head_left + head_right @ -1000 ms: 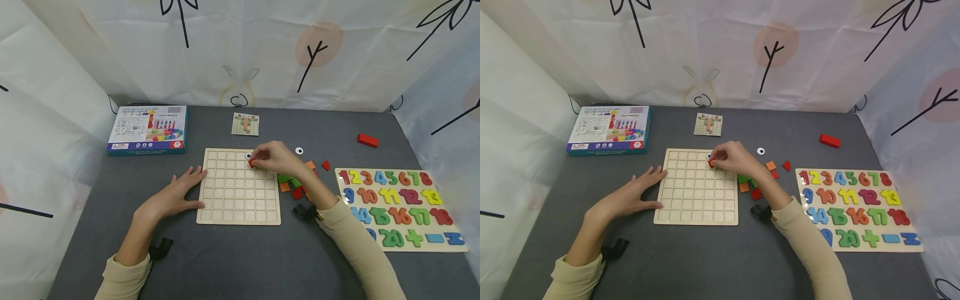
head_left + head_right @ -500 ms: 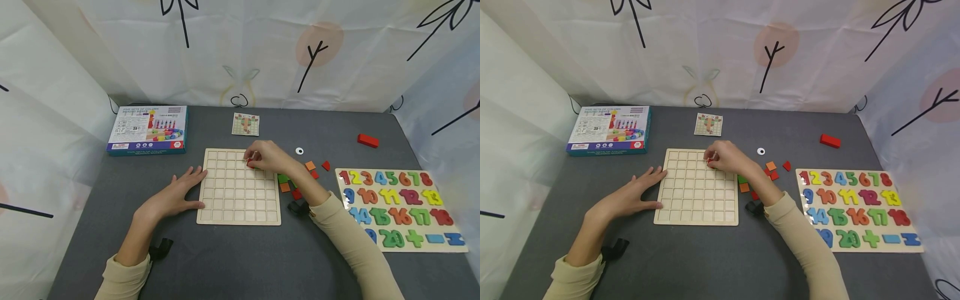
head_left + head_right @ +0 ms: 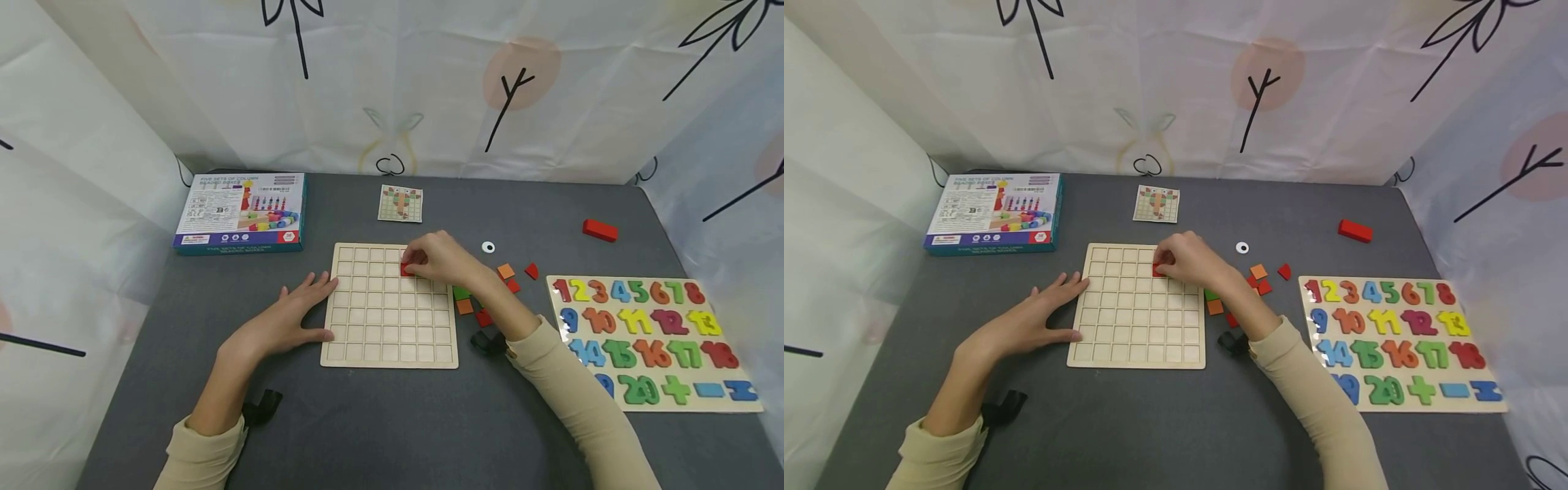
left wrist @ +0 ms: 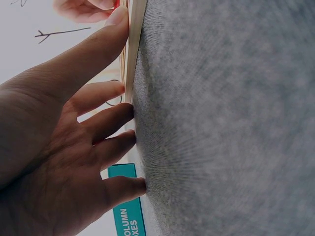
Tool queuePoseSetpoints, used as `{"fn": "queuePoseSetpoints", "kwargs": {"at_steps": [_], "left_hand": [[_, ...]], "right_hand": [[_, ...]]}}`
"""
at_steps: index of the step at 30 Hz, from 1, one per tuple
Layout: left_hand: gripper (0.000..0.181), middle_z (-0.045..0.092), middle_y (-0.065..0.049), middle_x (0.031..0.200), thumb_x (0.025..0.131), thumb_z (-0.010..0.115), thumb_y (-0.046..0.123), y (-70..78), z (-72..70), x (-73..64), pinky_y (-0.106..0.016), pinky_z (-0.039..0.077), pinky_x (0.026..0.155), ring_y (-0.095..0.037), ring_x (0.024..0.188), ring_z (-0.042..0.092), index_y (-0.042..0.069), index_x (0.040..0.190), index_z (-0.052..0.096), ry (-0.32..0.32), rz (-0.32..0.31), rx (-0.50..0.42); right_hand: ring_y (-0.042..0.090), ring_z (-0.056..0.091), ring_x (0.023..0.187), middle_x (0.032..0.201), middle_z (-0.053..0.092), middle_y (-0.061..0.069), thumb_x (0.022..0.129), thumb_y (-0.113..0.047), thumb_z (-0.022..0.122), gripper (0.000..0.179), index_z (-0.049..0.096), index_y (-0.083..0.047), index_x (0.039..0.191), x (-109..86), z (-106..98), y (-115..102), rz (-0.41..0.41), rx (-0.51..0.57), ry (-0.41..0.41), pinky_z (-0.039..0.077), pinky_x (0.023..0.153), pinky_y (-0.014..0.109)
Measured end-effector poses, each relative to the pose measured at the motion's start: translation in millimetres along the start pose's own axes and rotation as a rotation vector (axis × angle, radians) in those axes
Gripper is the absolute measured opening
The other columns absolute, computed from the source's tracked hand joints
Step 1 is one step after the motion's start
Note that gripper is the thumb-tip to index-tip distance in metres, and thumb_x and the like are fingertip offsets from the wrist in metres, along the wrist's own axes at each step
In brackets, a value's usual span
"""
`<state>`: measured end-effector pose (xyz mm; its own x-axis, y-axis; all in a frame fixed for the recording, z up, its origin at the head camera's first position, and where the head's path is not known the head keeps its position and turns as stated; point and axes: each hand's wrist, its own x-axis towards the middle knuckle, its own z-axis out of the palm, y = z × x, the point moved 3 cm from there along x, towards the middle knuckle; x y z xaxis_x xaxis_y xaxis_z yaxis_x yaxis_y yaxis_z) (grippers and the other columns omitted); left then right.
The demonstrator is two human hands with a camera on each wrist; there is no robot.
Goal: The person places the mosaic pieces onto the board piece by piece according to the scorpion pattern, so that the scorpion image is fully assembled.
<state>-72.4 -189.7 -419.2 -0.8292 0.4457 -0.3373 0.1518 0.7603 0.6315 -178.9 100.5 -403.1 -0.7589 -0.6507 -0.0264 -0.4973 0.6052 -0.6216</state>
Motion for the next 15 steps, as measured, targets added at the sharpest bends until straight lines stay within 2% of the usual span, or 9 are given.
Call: {"fn": "queuePoseSetpoints", "kwargs": {"at_steps": [7, 15], "left_hand": [[0.096, 0.019, -0.021, 0.181, 0.096, 0.084, 0.030, 0.2, 0.3, -0.4, -0.085, 0.002, 0.126, -0.050, 0.170, 0.006, 0.010, 0.172, 0.029, 0.000, 0.000, 0.000], [0.097, 0.019, -0.021, 0.181, 0.096, 0.084, 0.031, -0.3, 0.5, -0.7, -0.085, 0.003, 0.127, -0.050, 0.170, 0.006, 0.010, 0.173, 0.029, -0.001, 0.003, -0.001]], "right_hand": [[0.021, 0.081, 0.091, 0.100, 0.085, 0.009, 0.097, -0.007, 0.079, 0.011, 0.084, -0.004, 0.107, -6.5, -2, -2, 0.038, 0.023, 0.003, 0.067, 0.084, 0.038], [0.024, 0.083, 0.095, 0.105, 0.086, 0.010, 0.098, -0.008, 0.079, 0.015, 0.084, -0.003, 0.111, -15.4, -5, -2, 0.034, 0.079, -0.008, 0.068, 0.086, 0.038]]}}
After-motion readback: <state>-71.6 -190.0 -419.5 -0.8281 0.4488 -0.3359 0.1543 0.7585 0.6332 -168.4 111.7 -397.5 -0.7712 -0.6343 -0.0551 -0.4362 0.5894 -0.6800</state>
